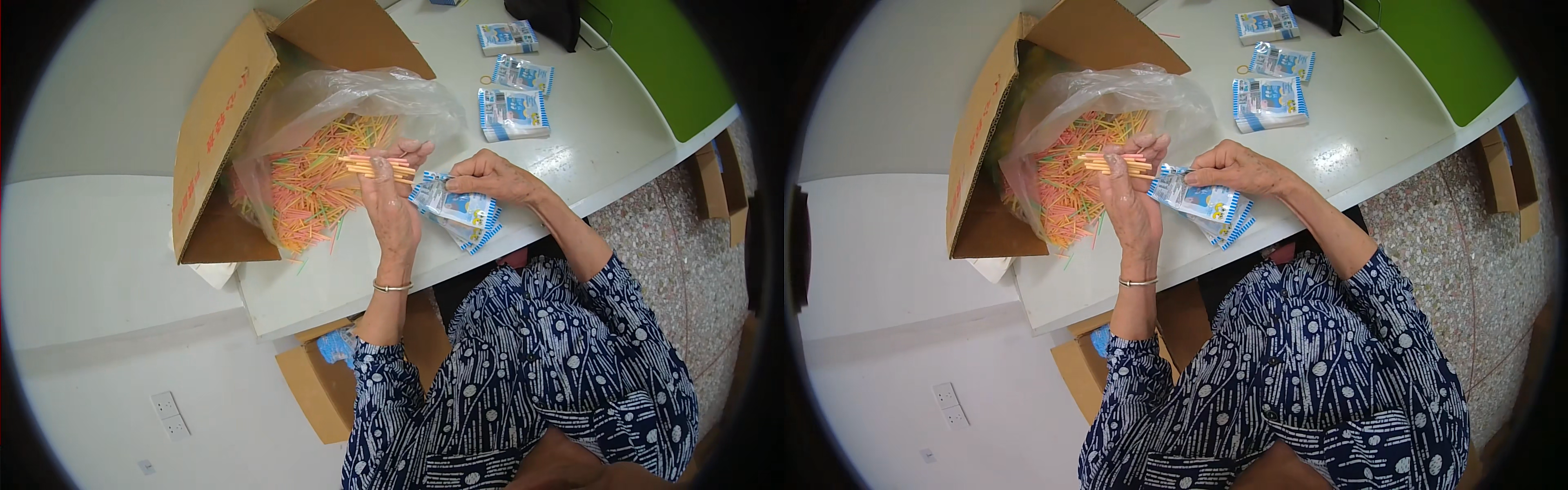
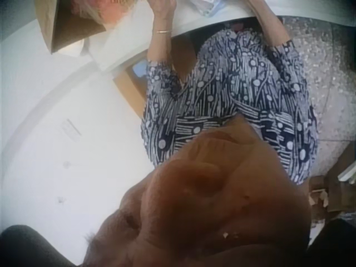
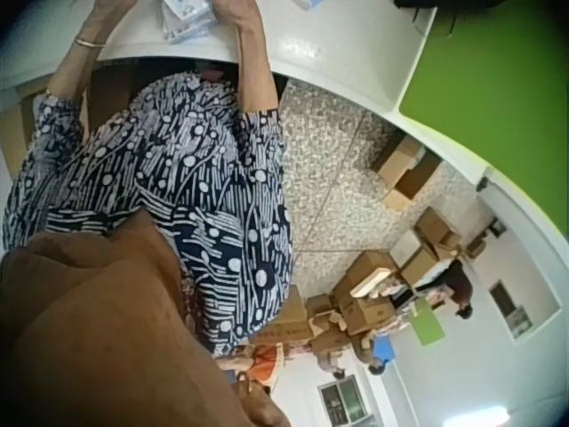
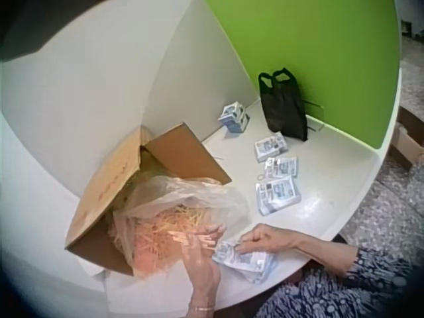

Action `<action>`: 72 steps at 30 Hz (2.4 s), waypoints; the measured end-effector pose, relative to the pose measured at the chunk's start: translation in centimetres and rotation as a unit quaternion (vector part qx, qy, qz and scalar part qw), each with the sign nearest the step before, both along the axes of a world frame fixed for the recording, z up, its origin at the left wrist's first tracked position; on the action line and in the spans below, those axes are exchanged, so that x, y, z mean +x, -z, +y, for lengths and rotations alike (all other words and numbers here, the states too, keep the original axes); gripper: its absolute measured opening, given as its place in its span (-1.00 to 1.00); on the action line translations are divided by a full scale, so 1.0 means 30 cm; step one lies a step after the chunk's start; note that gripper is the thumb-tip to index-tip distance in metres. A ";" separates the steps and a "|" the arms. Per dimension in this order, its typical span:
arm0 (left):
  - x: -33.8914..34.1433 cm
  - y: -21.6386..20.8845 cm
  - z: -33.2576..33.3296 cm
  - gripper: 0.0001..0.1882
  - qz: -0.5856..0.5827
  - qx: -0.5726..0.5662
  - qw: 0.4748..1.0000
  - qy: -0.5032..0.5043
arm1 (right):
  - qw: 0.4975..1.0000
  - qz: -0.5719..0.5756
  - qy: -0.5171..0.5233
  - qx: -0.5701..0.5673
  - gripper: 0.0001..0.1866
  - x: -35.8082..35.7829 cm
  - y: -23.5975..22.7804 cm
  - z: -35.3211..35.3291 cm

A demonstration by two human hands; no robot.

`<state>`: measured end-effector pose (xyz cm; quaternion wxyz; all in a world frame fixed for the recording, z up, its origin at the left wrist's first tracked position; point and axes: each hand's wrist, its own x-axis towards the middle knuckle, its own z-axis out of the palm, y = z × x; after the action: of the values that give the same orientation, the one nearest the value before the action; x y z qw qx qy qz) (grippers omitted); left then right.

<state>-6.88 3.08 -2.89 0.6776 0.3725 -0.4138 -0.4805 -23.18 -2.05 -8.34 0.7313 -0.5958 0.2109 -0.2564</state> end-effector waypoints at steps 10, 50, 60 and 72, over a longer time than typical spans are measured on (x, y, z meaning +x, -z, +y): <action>-0.006 0.029 0.039 -0.76 -0.126 -0.027 0.991 0.018 | 0.999 -0.031 0.021 0.019 -0.74 -0.002 -0.012 0.014; 0.010 0.043 0.063 -0.78 -0.117 -0.001 0.992 0.039 | 0.999 0.018 0.037 -0.019 -0.77 -0.002 0.018 0.025; -0.027 0.055 0.067 -0.79 -0.143 -0.024 0.989 0.008 | 0.999 -0.010 0.033 0.013 -0.75 -0.017 0.022 0.030; 0.025 0.049 0.106 -0.60 -0.250 0.035 0.967 0.046 | 0.998 -0.001 0.060 -0.017 -0.74 -0.005 0.026 0.032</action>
<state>-6.13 6.25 -4.36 0.5161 0.4850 -0.5694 -0.4174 -23.34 -1.10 -9.11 0.7049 -0.5938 0.2412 -0.3039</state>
